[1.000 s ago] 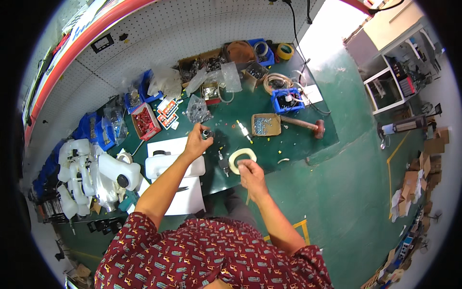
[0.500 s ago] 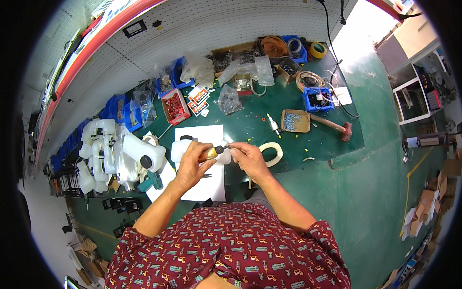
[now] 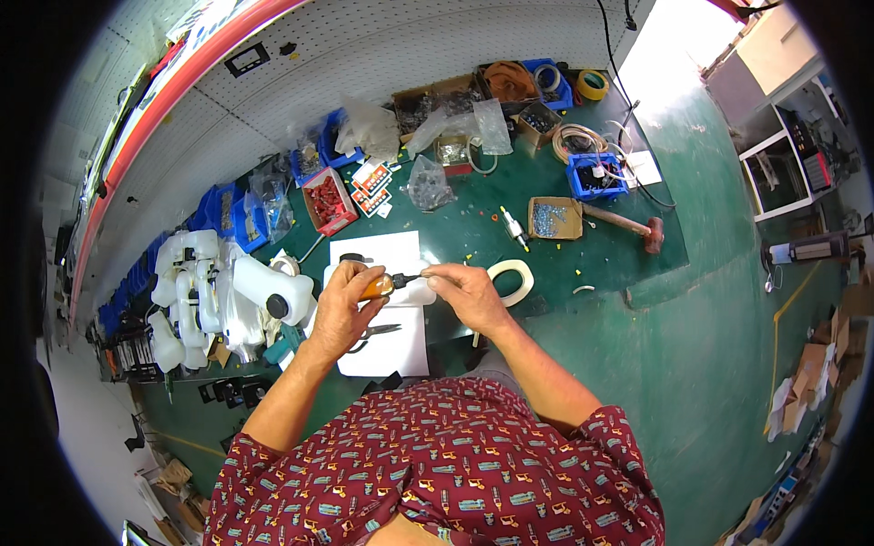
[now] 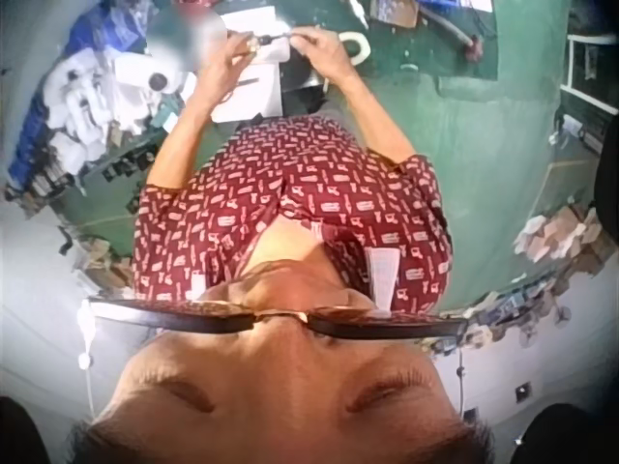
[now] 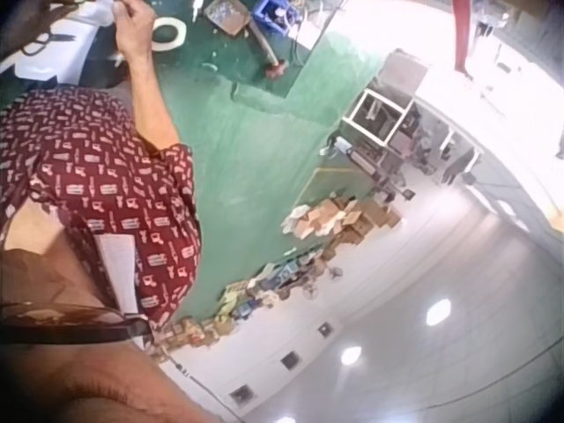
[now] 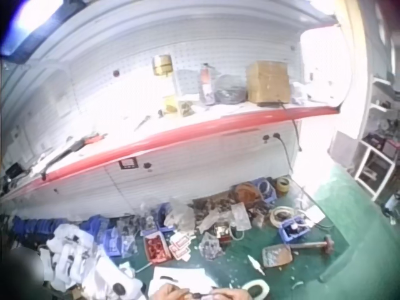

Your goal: The person assembles a white plastic component by hand, using scissors to trim a cable and a screwdriver to tighten a screw. They also apply tape to the component and place the finished unit on a nearby stack.

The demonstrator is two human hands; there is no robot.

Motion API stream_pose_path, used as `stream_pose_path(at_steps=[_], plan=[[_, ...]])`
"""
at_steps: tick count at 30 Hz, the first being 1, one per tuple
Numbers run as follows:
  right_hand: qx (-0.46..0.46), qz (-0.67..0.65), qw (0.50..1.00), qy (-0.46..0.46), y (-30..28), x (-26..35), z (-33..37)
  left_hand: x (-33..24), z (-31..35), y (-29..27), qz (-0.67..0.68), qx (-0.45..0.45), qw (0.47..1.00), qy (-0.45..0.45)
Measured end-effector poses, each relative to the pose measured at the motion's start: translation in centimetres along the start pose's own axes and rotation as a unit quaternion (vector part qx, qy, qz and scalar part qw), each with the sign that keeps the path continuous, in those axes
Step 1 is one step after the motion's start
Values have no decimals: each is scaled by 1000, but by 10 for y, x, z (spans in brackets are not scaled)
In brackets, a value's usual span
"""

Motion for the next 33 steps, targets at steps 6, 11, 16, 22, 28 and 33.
stream_pose_path(at_steps=[6,11,16,22,28,33], plan=[[-8,25,999,-27,-1,8,5,-3,2,-2,-8,14,1000,-2],[-5,31,999,-26,-2,11,9,-5,3,0,0,30,999,-19],[-7,25,999,-25,-5,6,9,2,1,14,18,48,999,-10],[-77,-72,993,44,-30,-35,16,28,-37,56,74,43,996,12],[-131,-38,981,140,-64,-59,59,99,-119,158,160,35,986,-20],[-177,-83,972,131,-71,-84,86,146,-149,240,169,77,977,-108]])
Point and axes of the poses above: each hand's wrist, its own z-axis away from the middle knuckle, its own y-axis out of the palm, x = y × z, the point moved 7 cm from there along -z, towards the middle knuckle, and after that the axes turned 2 degrees about x, right-handed, at the moved point
